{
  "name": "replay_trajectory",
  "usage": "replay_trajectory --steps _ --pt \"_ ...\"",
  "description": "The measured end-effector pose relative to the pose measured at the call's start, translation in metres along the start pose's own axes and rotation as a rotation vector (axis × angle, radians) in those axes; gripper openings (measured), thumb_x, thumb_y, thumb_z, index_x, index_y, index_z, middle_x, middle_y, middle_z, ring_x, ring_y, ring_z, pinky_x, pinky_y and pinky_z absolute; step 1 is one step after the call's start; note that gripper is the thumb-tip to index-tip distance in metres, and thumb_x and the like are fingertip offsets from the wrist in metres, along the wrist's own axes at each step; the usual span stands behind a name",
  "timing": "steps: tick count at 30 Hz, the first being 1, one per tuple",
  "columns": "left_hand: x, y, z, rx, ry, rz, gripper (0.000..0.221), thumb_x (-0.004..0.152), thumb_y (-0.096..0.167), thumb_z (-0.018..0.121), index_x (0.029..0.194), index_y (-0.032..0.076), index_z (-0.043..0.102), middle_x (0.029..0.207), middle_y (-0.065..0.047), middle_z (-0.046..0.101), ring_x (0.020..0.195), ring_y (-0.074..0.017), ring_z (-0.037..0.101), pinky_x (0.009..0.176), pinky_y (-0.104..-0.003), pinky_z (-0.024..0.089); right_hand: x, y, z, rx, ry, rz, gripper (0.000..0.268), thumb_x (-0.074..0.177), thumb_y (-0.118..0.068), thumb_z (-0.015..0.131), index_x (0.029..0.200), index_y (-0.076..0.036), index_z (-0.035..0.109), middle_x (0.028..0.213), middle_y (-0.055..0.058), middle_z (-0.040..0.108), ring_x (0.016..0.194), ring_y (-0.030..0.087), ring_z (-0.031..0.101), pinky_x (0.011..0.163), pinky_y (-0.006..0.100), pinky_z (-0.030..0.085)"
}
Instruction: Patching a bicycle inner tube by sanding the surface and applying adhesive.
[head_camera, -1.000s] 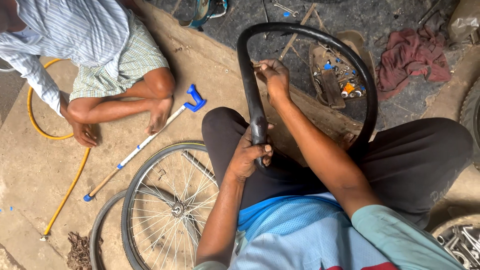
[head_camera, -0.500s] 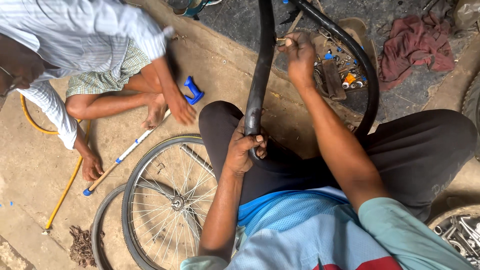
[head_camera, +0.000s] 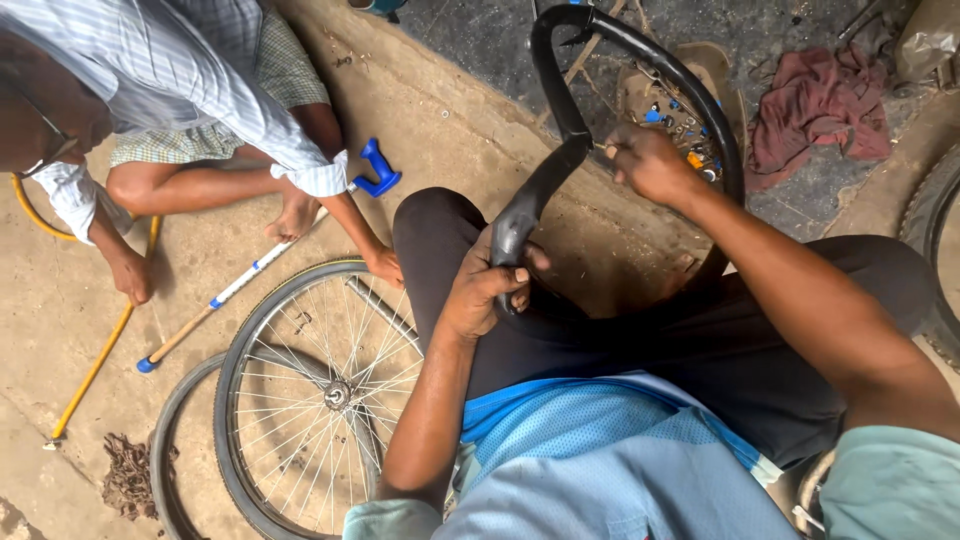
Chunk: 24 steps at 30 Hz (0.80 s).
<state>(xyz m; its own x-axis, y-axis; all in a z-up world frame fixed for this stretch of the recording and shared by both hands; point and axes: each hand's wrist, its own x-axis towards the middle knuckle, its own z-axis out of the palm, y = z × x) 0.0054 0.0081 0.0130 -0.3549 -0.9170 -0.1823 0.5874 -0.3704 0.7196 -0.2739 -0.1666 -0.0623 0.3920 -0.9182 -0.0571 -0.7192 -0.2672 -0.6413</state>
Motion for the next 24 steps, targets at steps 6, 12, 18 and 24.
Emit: replay_trajectory --steps 6,12,18,24 --pt "0.015 0.043 0.042 0.408 -0.122 0.353 0.060 0.077 0.008 0.069 0.135 -0.002 0.057 0.164 -0.002 0.025 0.131 -0.0180 0.057 0.084 -0.032 0.060 -0.023 0.006 0.002 0.621 -0.270 0.170 0.017 0.099 -0.015 0.057 0.103 0.001 0.062 0.084 0.010 0.068 0.069 0.017 0.073 0.065 0.034 0.060" --pt "0.072 0.063 0.030 0.857 -0.141 0.617 0.054 0.081 0.008 0.070 0.132 -0.006 0.061 0.147 -0.019 0.059 0.151 -0.0248 0.041 0.127 -0.040 0.031 -0.041 -0.033 0.015 0.715 -0.323 0.064 0.016 0.100 -0.014 0.058 0.099 0.002 0.060 0.088 0.012 0.064 0.073 0.019 0.073 0.064 0.033 0.058" --pt "0.102 0.043 0.002 0.200 0.098 0.565 0.051 0.083 0.002 0.067 0.132 0.001 0.055 0.120 -0.015 0.067 0.115 -0.0285 0.066 0.112 -0.046 0.049 -0.067 -0.070 -0.017 -0.209 0.203 -0.233 0.016 0.091 -0.005 0.065 0.103 0.004 0.059 0.086 0.019 0.063 0.071 0.031 0.066 0.064 0.042 0.053" --pt "0.091 0.063 -0.022 0.059 0.180 0.736 0.046 0.085 -0.003 0.064 0.129 0.005 0.052 0.114 -0.014 0.063 0.107 -0.0275 0.067 0.109 -0.057 0.059 -0.068 -0.037 -0.005 0.326 -0.104 0.035 0.011 0.101 -0.012 0.061 0.097 -0.001 0.063 0.080 0.012 0.068 0.070 0.019 0.068 0.065 0.037 0.054"
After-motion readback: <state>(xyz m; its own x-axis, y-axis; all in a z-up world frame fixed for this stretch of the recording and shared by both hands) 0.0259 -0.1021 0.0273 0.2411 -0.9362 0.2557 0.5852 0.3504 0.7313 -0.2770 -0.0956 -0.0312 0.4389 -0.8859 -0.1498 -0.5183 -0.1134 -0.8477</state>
